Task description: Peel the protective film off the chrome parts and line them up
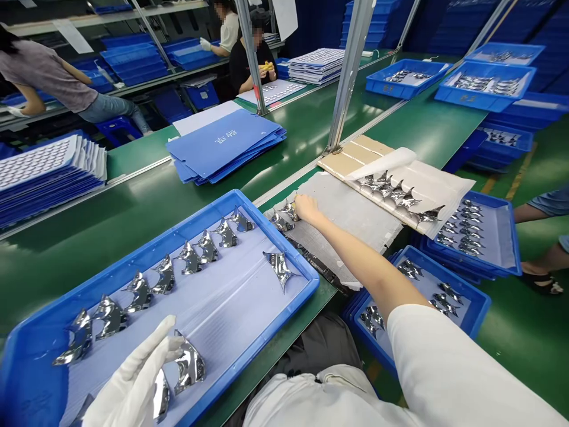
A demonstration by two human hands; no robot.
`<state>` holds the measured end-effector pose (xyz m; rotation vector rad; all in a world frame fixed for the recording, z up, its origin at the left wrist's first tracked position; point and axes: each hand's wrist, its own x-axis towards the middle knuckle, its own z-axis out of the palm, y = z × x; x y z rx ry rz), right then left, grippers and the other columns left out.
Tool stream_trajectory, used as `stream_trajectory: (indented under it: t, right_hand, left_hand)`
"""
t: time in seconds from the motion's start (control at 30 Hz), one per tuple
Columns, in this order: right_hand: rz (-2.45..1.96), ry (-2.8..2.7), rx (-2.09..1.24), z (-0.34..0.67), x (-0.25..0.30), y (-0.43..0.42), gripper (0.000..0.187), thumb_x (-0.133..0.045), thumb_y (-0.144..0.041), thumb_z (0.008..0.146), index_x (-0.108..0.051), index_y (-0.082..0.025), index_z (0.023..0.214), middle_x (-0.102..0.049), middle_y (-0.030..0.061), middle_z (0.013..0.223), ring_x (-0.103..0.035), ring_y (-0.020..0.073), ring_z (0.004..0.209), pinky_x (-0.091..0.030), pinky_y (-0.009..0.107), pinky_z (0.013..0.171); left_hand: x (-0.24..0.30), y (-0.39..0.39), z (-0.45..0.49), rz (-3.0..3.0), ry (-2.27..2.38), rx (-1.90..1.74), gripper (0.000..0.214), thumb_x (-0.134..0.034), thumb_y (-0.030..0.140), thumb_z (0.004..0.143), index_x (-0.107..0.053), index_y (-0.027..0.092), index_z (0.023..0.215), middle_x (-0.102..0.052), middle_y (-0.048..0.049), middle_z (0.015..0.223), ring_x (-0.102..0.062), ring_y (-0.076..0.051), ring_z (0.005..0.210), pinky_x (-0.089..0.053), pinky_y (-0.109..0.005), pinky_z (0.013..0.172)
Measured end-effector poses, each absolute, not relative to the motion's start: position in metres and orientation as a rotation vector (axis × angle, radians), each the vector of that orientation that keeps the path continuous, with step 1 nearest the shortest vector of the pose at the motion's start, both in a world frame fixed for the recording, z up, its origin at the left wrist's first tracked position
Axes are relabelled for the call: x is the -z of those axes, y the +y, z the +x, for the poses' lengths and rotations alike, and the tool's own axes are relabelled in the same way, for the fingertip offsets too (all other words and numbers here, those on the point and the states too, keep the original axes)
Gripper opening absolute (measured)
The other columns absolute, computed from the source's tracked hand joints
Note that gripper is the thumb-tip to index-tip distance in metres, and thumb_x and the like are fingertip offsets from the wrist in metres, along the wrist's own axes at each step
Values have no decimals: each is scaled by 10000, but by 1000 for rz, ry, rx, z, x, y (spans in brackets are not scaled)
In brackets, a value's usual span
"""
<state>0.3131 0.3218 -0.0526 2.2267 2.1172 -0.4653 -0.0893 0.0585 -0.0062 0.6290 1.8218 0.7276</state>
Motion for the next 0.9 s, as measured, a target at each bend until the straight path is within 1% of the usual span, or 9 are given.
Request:
stream_trajectory:
  t: [0.13,0.2,0.27,0.37,0.43,0.53,0.7,0.8,0.9]
  right_hand:
    - [2130,2331,493,296,33,304,249,-507,-292,1003,-628,-105,1115,-658,98,1065,-633,186,952,-512,341,850]
    - [2019,2494,507,282,19,284,260,-433,-238,1025,-636,-97,1104,-669,104,1047,-624,167,932,-475,280,833]
    - [1871,2654,508,268,4,257,253,-430,-224,1024,-647,-106,1080,-664,100,1064,-604,160,939,-439,256,841]
    - [1572,2820,489,252,-16,215,180,-517,-164,973,-680,-118,911,-663,93,967,-566,194,944,-396,291,850]
    - [1293,2880,337,247,-21,194,185,-522,-81,935,-682,-116,848,-655,107,921,-546,224,937,-372,326,827]
    - [1026,2777,86,245,-13,177,168,-551,-20,875,-689,-98,820,-653,138,905,-549,253,914,-350,348,779]
    - [939,2738,68,245,-1,176,184,-542,-15,877,-693,-102,817,-666,129,870,-574,238,865,-343,339,759]
    - [1061,2839,289,242,-13,178,185,-527,-42,886,-665,-121,791,-657,108,852,-574,225,855,-353,321,755]
    - [1263,2832,1031,228,-31,174,123,-566,-156,877,-620,-163,766,-630,39,765,-547,166,719,-363,272,666]
  left_hand:
    - [6,50,-91,679,1763,-834,390,-712,498,799,-715,290,1128,-751,-28,1034,-650,-283,1127,-589,-367,938]
    - [1,46,-85,710,1728,-868,396,-741,459,785,-716,274,1134,-738,-48,1081,-648,-290,1130,-572,-382,971]
    - [-6,43,-75,748,1722,-926,407,-752,441,782,-711,271,1149,-726,-56,1115,-633,-294,1156,-557,-389,993]
    - [-16,40,-58,784,1736,-1012,440,-715,466,814,-675,294,1217,-718,-46,1134,-616,-288,1183,-552,-415,998]
    - [-20,40,-49,778,1712,-998,445,-711,467,819,-669,291,1225,-720,-47,1123,-630,-286,1161,-557,-430,985]
    - [-25,42,-41,783,1639,-990,382,-689,453,843,-700,252,1168,-725,-73,1094,-652,-271,1121,-564,-410,958]
    - [-32,43,-27,801,1657,-1031,344,-683,455,846,-716,258,1127,-737,-68,1013,-686,-254,1009,-564,-394,914]
    - [-34,44,-16,959,1686,-1062,381,-658,457,866,-687,265,1192,-730,-61,1024,-687,-242,954,-547,-403,923]
    - [-33,44,-7,1278,1653,-1127,329,-616,389,909,-675,280,1214,-698,-57,1139,-658,-229,1026,-499,-398,989]
